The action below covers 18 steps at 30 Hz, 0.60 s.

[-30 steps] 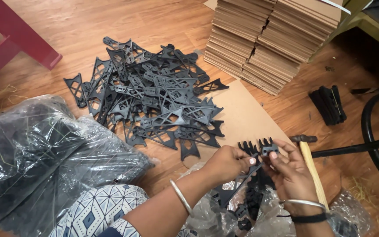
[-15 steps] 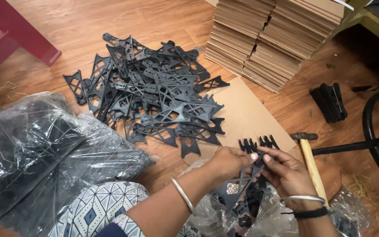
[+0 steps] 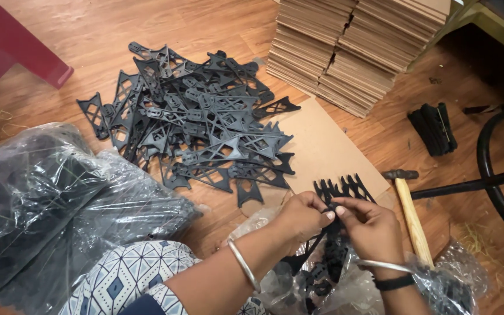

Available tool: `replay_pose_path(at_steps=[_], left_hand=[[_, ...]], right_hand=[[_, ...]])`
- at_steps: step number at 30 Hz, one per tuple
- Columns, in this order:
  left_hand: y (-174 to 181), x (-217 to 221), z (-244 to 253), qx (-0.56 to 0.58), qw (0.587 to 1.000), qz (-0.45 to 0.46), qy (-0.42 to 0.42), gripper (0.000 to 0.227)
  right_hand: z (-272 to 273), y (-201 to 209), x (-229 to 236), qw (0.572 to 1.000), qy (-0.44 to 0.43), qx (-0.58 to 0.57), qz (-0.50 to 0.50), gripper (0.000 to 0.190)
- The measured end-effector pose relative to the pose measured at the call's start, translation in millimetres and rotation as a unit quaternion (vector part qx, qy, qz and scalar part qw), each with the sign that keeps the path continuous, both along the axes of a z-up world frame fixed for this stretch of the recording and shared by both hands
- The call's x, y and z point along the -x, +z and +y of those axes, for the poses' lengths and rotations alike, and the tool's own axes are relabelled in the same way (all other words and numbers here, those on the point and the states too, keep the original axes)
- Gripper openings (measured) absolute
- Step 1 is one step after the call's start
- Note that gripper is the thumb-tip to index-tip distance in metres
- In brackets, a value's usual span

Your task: Manually assemble black plastic lattice components and stack them.

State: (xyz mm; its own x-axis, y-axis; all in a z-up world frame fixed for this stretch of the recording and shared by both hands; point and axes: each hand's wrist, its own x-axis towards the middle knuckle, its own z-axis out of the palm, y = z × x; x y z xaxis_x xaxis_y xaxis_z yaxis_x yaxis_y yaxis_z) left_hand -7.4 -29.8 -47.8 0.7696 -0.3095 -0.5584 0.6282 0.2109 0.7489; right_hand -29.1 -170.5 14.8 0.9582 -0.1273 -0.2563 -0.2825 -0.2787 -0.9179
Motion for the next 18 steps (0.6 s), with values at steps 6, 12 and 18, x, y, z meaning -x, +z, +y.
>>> replay_pose_path(at_steps=[6,12,18], left_hand=[[27,12,2,-0.24,0.952,-0.182,0.051,0.017],[18,-2,6,-0.12,0.984,-0.1,0.087,0.014],[0,-12,10,-0.125,0.983,-0.107,0.079,0.018]], right_hand=[[22,9,8,0.972,-0.048,0.219,-0.07,0.021],[-2,-33,-2,0.995,-0.029,-0.097,-0.004,0.015],[0,-47,-1,0.992,-0.033,0.12,-0.015,0.024]])
